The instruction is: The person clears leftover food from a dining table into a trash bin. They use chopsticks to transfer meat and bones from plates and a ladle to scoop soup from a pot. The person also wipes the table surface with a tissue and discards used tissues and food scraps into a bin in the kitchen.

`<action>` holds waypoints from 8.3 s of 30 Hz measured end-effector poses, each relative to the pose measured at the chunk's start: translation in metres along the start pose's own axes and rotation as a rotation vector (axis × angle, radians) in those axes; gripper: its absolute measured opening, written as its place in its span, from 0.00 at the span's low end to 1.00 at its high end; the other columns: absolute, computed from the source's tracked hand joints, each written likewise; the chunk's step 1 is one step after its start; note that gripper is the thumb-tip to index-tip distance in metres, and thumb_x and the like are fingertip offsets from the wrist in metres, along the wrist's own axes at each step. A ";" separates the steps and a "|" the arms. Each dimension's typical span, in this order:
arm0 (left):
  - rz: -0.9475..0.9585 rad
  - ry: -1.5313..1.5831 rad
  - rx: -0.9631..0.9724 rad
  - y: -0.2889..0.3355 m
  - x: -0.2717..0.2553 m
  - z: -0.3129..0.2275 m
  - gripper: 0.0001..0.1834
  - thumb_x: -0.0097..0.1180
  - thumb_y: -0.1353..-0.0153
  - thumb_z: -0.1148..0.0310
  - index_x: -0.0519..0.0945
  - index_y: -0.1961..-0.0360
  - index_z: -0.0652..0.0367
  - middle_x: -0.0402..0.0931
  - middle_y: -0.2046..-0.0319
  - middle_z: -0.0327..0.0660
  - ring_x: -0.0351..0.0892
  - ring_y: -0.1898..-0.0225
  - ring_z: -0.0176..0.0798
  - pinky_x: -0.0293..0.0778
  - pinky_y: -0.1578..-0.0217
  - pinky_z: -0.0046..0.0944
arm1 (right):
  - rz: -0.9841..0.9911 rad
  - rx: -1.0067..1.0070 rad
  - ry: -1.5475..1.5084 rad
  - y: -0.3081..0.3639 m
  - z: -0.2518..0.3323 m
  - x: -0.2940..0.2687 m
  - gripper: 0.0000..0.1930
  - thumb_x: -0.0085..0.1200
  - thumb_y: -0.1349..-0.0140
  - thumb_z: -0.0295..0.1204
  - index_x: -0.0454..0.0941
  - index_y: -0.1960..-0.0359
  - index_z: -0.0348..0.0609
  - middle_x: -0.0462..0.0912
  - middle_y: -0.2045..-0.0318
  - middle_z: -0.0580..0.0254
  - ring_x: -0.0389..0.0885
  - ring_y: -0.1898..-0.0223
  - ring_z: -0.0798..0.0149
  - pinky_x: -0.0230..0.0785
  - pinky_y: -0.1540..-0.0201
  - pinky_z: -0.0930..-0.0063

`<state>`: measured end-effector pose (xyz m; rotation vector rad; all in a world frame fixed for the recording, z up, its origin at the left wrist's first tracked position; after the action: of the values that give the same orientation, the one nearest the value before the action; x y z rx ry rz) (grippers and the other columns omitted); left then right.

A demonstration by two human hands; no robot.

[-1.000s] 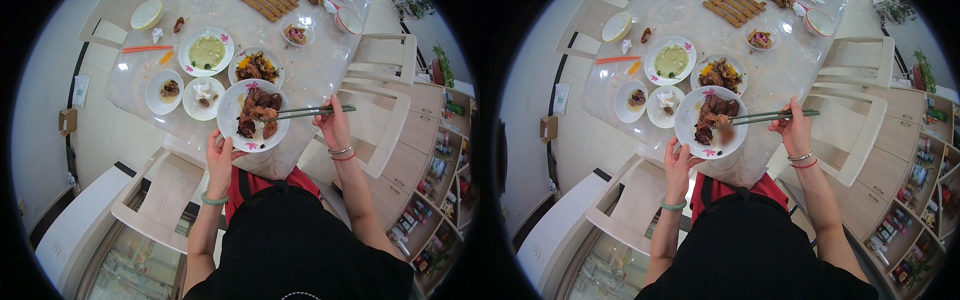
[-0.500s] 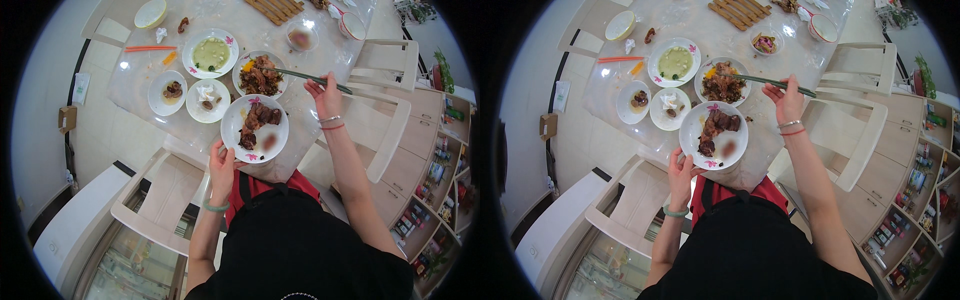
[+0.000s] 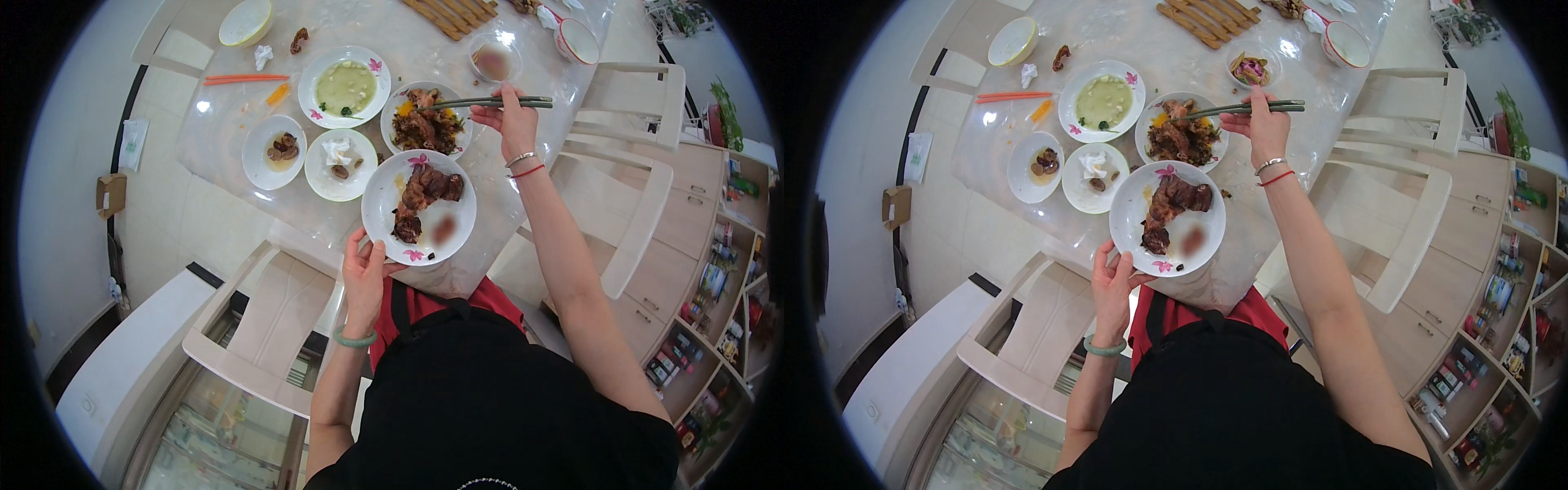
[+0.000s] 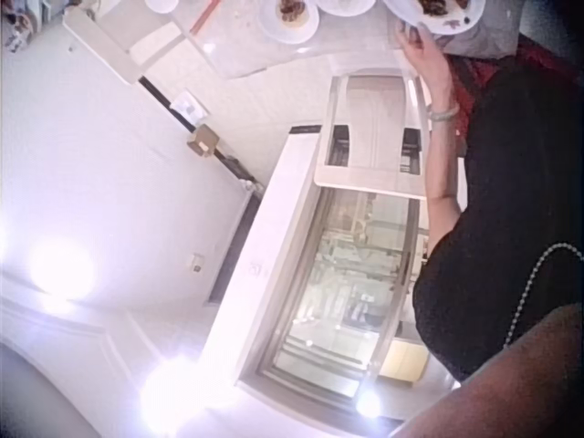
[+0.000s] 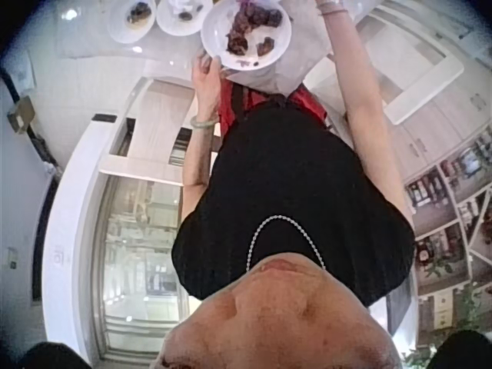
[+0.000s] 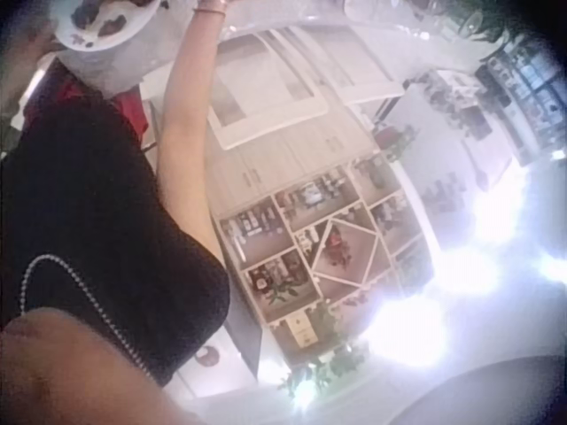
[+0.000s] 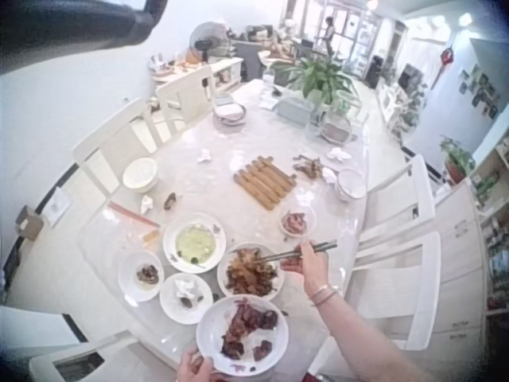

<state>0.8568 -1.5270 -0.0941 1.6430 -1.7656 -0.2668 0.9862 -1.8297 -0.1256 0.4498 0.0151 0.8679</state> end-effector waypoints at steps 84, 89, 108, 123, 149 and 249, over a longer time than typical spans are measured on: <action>0.055 -0.017 -0.057 -0.003 0.013 -0.011 0.17 0.44 0.30 0.73 0.63 0.42 0.62 0.77 0.52 0.49 0.82 0.58 0.40 0.84 0.63 0.38 | 0.089 -0.051 0.035 0.110 0.063 -0.058 0.18 0.48 0.30 0.41 0.72 0.71 0.37 0.75 0.80 0.61 0.80 0.82 0.65 0.77 0.78 0.69; 0.058 -0.040 -0.044 -0.003 0.018 -0.012 0.17 0.44 0.30 0.74 0.63 0.42 0.62 0.76 0.51 0.49 0.81 0.58 0.39 0.84 0.63 0.37 | 0.154 -0.137 0.108 0.125 0.072 -0.040 0.16 0.49 0.30 0.38 0.75 0.68 0.35 0.75 0.78 0.60 0.80 0.81 0.65 0.76 0.79 0.72; 0.092 -0.052 -0.054 -0.003 0.020 -0.006 0.17 0.44 0.31 0.73 0.63 0.42 0.63 0.78 0.54 0.51 0.83 0.58 0.43 0.84 0.63 0.40 | 0.132 0.011 0.049 0.104 0.031 -0.037 0.19 0.47 0.31 0.44 0.72 0.72 0.40 0.75 0.78 0.62 0.77 0.84 0.66 0.75 0.79 0.69; 0.035 -0.099 -0.075 -0.016 -0.021 0.056 0.16 0.41 0.30 0.75 0.62 0.43 0.61 0.76 0.55 0.49 0.82 0.61 0.38 0.83 0.68 0.34 | -0.128 -0.051 0.000 0.069 0.003 -0.075 0.19 0.48 0.31 0.43 0.72 0.71 0.37 0.77 0.81 0.58 0.80 0.82 0.64 0.78 0.75 0.68; -0.022 -0.176 -0.093 -0.034 -0.035 0.098 0.18 0.43 0.30 0.73 0.64 0.40 0.60 0.75 0.53 0.45 0.80 0.59 0.34 0.82 0.70 0.30 | -0.032 -0.277 0.264 0.080 0.020 -0.055 0.17 0.50 0.31 0.40 0.75 0.69 0.36 0.77 0.77 0.62 0.80 0.79 0.67 0.74 0.76 0.76; -0.113 -0.008 -0.050 -0.021 -0.047 -0.012 0.25 0.47 0.40 0.76 0.58 0.42 0.56 0.72 0.54 0.45 0.77 0.58 0.39 0.77 0.59 0.41 | 0.466 0.484 0.719 0.040 -0.001 -0.125 0.19 0.49 0.39 0.43 0.70 0.82 0.44 0.70 0.90 0.69 0.69 0.93 0.72 0.61 0.88 0.78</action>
<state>0.8788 -1.4835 -0.1139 1.7104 -1.6609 -0.3664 0.8753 -1.8990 -0.1315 0.5796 0.8224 1.4595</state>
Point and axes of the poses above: each hand's wrist, its own y-axis away from the middle knuckle, its own x-axis out of the palm, z = x × y, the point moved 2 cm from there along -y, towards the middle knuckle
